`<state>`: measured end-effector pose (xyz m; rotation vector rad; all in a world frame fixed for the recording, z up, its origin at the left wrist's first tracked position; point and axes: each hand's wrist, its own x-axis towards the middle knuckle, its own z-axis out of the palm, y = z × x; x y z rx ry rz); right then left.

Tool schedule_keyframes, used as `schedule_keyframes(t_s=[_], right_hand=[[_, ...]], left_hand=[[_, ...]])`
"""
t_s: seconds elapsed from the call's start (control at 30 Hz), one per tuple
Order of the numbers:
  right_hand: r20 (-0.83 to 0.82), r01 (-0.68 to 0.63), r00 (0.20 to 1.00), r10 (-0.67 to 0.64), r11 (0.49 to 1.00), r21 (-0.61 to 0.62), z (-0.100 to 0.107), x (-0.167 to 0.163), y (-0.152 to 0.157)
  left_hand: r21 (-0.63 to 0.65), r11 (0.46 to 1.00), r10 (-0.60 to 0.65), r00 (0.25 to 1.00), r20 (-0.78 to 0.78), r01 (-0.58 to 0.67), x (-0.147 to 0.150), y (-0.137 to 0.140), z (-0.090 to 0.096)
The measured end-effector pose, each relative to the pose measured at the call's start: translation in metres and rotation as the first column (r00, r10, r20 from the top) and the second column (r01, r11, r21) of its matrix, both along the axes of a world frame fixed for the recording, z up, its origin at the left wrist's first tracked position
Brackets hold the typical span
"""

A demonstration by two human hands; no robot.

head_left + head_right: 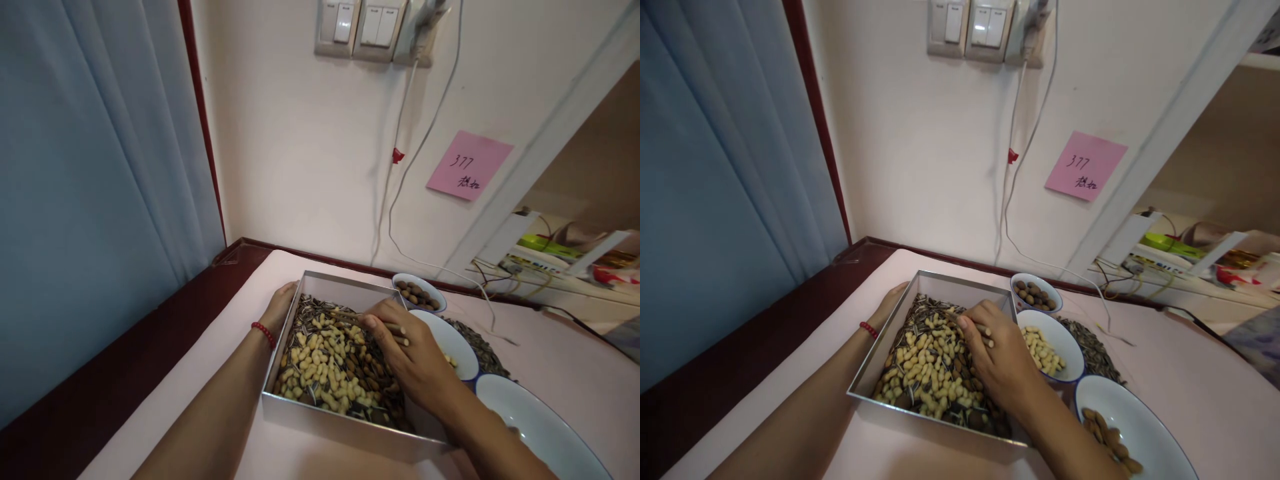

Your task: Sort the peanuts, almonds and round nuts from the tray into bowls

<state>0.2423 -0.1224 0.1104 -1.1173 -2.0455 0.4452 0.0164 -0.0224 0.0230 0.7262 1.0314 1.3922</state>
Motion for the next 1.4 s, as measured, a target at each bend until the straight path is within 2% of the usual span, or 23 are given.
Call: schedule_keyframes(t_s=[0.23, 0.4, 0.47, 0.57, 0.7, 0.8, 0.9, 1.03, 1.2, 1.3, 1.4], right_hand=[[-0.03, 0.037, 0.999, -0.036, 0.999, 0.039, 0.001, 0.013, -0.012], [-0.042, 0.086, 0.996, -0.081, 0.987, 0.136, 0.008, 0.034, -0.038], [-0.053, 0.145, 0.989, -0.137, 0.968, 0.205, 0.013, 0.048, -0.053], [-0.088, 0.309, 0.951, -0.296, 0.904, 0.295, 0.022, 0.074, -0.073], [-0.155, 0.52, 0.85, -0.504, 0.754, 0.4, 0.029, 0.108, -0.09], [-0.207, 0.633, 0.768, -0.606, 0.668, 0.392, 0.027, 0.13, -0.095], [-0.165, 0.712, 0.691, -0.703, 0.624, 0.322, 0.02, 0.151, -0.097], [-0.089, 0.732, 0.664, -0.742, 0.622, 0.278, 0.015, 0.169, -0.099], [-0.227, 0.731, 0.678, -0.699, 0.609, 0.309, 0.023, 0.149, -0.097], [-0.308, 0.699, 0.715, -0.627, 0.654, 0.291, 0.027, 0.13, -0.091], [-0.266, 0.609, 0.792, -0.55, 0.746, 0.271, 0.027, 0.112, -0.081]], left_hand=[[0.001, 1.0, -0.002, 1.0, -0.006, 0.002, 0.0, -0.002, 0.001], [-0.024, 1.0, -0.006, 1.0, -0.023, 0.005, 0.0, -0.001, 0.003], [-0.037, 0.999, 0.008, 0.999, -0.034, -0.009, 0.0, -0.001, 0.005], [-0.05, 0.998, 0.027, 0.998, -0.054, -0.03, 0.0, 0.0, 0.009], [-0.076, 0.996, 0.033, 0.995, -0.099, -0.04, -0.002, 0.003, 0.013], [-0.088, 0.995, 0.032, 0.993, -0.117, -0.042, -0.003, 0.007, 0.01], [-0.078, 0.997, -0.013, 0.993, -0.118, 0.004, -0.005, 0.011, 0.003], [-0.078, 0.997, -0.031, 0.995, -0.096, 0.024, -0.007, 0.015, -0.006], [-0.087, 0.996, -0.02, 0.992, -0.127, 0.009, -0.01, 0.019, -0.01], [-0.045, 0.999, 0.015, 0.989, -0.149, -0.022, -0.01, 0.016, -0.005], [0.003, 0.999, 0.054, 0.984, -0.171, -0.054, -0.006, 0.011, 0.001]])
